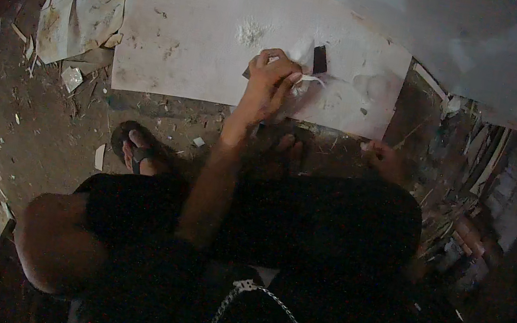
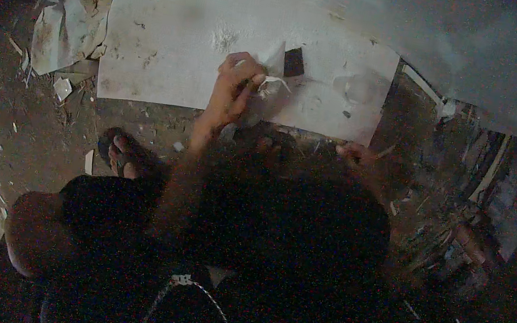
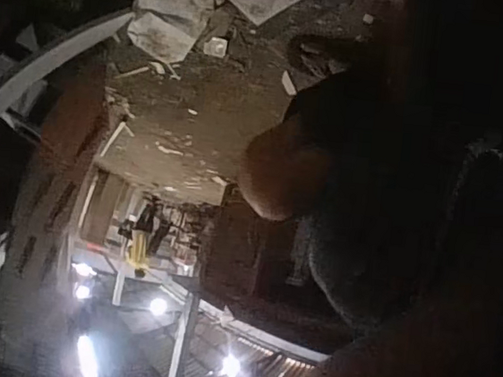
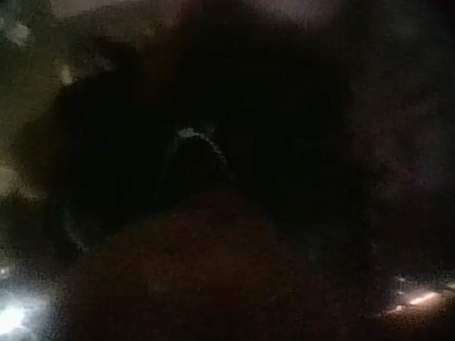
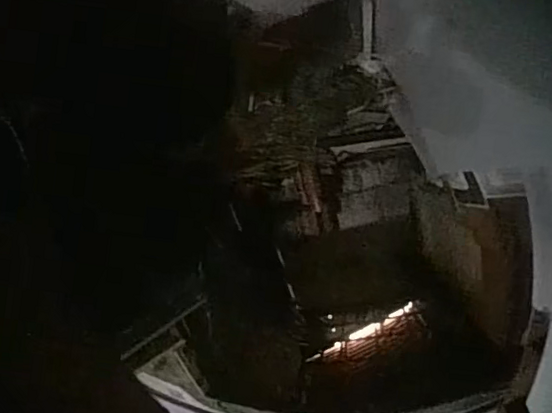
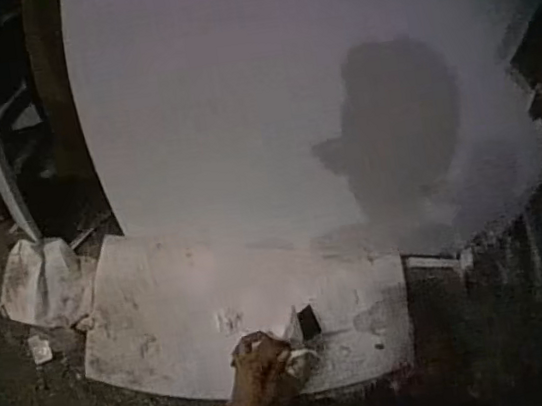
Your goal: The person removes a bag of white powder from a trash bag, scoops some onto a small rectangular plate, and then places the powder back into the bag.
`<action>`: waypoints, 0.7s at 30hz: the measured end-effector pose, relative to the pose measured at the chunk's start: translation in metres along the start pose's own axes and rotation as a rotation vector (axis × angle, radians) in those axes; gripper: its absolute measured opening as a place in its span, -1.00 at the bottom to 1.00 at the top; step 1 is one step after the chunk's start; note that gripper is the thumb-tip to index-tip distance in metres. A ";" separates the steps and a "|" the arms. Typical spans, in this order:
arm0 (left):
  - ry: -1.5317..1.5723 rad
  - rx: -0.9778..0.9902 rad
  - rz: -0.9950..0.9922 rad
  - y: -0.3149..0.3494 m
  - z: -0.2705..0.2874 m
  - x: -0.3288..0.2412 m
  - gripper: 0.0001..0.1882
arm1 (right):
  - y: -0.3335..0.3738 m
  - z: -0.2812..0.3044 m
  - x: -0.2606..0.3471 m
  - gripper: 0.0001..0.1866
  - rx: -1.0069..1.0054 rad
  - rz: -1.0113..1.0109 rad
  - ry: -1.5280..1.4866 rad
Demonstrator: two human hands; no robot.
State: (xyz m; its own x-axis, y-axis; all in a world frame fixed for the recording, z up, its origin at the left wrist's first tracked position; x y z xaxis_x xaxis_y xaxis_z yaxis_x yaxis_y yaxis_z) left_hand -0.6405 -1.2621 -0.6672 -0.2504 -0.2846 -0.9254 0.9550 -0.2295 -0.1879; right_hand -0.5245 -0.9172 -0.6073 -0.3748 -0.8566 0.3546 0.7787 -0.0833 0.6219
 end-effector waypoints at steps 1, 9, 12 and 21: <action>0.006 -0.009 0.048 0.005 0.009 -0.002 -0.90 | -0.014 -0.013 0.004 -0.74 0.017 0.032 -0.035; 0.219 -0.167 0.083 -0.007 -0.011 -0.010 -0.91 | 0.059 -0.010 0.032 -0.69 -0.076 0.003 -0.255; 0.187 -0.166 0.089 -0.002 -0.017 -0.011 -0.89 | 0.062 -0.030 0.080 -0.66 -0.076 0.103 -0.585; 0.638 -0.342 0.322 0.006 -0.034 -0.011 -0.90 | -0.060 -0.064 0.175 -0.71 -0.395 0.404 -0.821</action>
State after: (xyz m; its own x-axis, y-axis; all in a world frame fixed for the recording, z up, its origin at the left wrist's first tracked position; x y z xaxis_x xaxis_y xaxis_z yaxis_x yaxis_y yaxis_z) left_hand -0.6263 -1.2283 -0.6693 0.0876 0.3236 -0.9421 0.9868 0.1013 0.1266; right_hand -0.6049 -1.0941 -0.6275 -0.1604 -0.2526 0.9542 0.9802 -0.1545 0.1239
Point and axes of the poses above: each hand's wrist, its own y-axis away from the middle knuckle, its own z-axis out of the back of the hand, x = y × z, the point moved 3 cm from there along -y, towards the middle knuckle, and after that the axes turned 2 degrees about -y, right-handed, at the moved point
